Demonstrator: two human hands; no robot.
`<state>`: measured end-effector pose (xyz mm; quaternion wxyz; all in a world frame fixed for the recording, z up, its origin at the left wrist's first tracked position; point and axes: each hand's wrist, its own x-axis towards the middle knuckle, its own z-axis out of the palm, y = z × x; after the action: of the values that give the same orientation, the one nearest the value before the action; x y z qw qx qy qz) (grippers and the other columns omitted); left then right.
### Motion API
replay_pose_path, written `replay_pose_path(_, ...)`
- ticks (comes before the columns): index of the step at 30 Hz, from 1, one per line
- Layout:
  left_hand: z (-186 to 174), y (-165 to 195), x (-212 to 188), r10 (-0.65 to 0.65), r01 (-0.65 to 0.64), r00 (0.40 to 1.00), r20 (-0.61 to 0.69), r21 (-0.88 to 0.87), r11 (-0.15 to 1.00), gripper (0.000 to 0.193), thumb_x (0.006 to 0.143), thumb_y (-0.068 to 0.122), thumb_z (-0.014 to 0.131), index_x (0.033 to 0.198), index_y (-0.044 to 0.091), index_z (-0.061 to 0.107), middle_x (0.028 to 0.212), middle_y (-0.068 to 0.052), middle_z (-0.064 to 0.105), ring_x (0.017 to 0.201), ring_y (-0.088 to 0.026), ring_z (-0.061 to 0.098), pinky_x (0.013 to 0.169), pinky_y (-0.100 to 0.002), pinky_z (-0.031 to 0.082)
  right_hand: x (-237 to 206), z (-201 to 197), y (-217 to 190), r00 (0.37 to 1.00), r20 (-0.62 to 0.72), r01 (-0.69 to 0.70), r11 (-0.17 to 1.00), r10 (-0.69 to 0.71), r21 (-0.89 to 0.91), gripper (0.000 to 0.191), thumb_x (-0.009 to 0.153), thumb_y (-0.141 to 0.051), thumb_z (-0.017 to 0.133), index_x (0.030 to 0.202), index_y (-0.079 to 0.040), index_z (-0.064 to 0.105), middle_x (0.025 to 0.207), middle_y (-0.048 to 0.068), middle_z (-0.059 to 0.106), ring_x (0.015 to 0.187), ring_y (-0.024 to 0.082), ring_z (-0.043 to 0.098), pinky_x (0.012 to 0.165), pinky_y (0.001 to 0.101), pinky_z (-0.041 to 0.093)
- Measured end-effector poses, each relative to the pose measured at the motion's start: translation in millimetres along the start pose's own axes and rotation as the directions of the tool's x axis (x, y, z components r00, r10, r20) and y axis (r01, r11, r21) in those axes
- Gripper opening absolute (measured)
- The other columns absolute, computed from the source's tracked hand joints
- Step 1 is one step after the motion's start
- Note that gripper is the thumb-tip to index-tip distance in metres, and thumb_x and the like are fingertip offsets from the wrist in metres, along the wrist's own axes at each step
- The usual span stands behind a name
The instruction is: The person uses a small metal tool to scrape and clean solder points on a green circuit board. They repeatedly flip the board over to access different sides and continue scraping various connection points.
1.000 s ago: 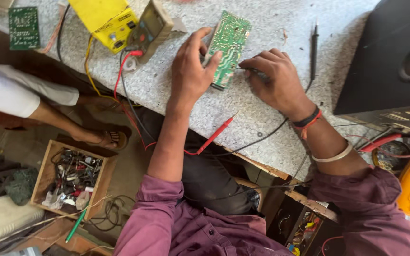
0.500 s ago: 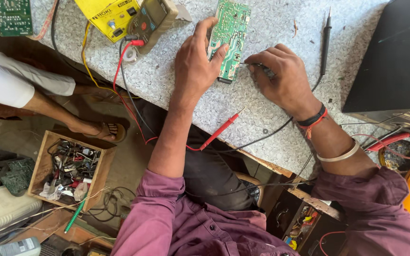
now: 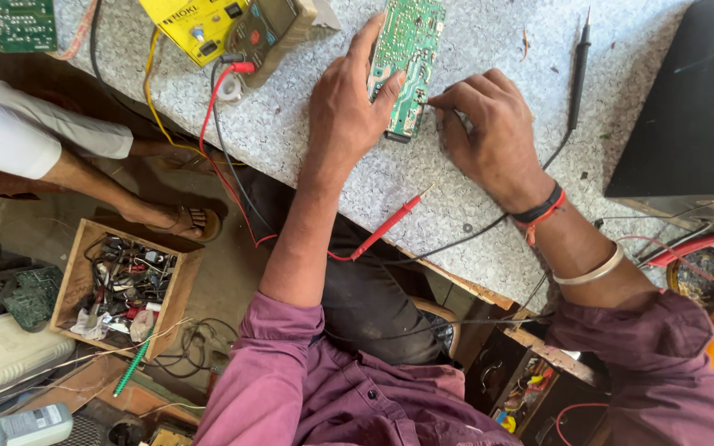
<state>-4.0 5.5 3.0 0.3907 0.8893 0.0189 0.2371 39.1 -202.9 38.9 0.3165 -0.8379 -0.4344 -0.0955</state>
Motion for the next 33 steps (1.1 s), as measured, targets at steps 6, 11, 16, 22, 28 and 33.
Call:
replay_pose_path(6,-1.4,-0.1,-0.9,0.047,-0.047,0.999,-0.024,-0.026,0.999,0.062,0.102,0.026,0.075,0.153,0.011,0.042,0.137,-0.018,0.068,0.121,-0.037,0.069,0.101,-0.045,0.055,-2.2,0.4,0.7,1.000,0.003,-0.007,1.000,0.007,-0.006,0.012,0.090,0.003,0.070,0.101,-0.004,0.073,0.091,0.011,0.065,0.090,0.031,0.060,0.081,0.0427,0.049)
replay_pose_path(11,-1.7,1.5,-0.9,-0.015,0.015,1.000,0.017,-0.042,0.999,0.061,0.100,0.026,0.075,0.151,0.012,0.045,0.130,-0.017,0.072,0.116,-0.036,0.071,0.098,-0.045,0.056,-3.0,1.4,-0.4,1.000,0.021,-0.009,1.000,0.009,0.006,0.014,0.089,0.003,0.070,0.100,-0.004,0.073,0.091,0.010,0.064,0.089,0.030,0.060,0.081,0.0428,0.049)
replay_pose_path(16,-0.8,0.8,-0.7,-0.053,0.053,0.998,0.037,-0.010,0.999,0.061,0.099,0.028,0.075,0.150,0.013,0.045,0.121,-0.016,0.074,0.110,-0.034,0.073,0.094,-0.045,0.056,-3.9,2.6,0.3,1.000,0.007,-0.016,1.000,0.016,-0.006,0.012,0.090,0.003,0.070,0.099,-0.004,0.073,0.090,0.010,0.064,0.088,0.029,0.059,0.080,0.0427,0.049)
replay_pose_path(22,0.3,1.0,-1.5,-0.076,0.076,0.996,0.042,0.008,0.997,0.061,0.098,0.028,0.075,0.149,0.013,0.045,0.120,-0.016,0.074,0.111,-0.035,0.072,0.094,-0.046,0.055,-3.9,5.2,4.5,1.000,0.009,-0.013,1.000,0.013,-0.002,0.011,0.091,0.003,0.069,0.098,-0.004,0.073,0.088,0.009,0.065,0.085,0.027,0.060,0.077,0.0410,0.050)
replay_pose_path(28,-0.2,1.0,-0.9,-0.037,0.036,0.999,0.020,0.019,0.999,0.061,0.099,0.029,0.074,0.150,0.012,0.045,0.126,-0.018,0.072,0.113,-0.037,0.071,0.095,-0.046,0.055,-3.3,2.1,3.6,1.000,0.025,-0.009,1.000,0.009,0.004,0.012,0.091,0.003,0.070,0.100,-0.004,0.074,0.089,0.009,0.066,0.085,0.028,0.060,0.078,0.0417,0.050)
replay_pose_path(33,0.6,2.2,2.5,-0.072,0.069,0.996,0.054,0.052,0.996,0.064,0.098,0.034,0.073,0.150,0.011,0.043,0.124,-0.017,0.073,0.110,-0.034,0.072,0.091,-0.045,0.056,-1.2,-0.2,0.8,1.000,0.023,-0.009,0.999,0.008,0.039,0.011,0.090,0.002,0.071,0.099,-0.004,0.074,0.089,0.010,0.065,0.086,0.030,0.060,0.078,0.0426,0.050)
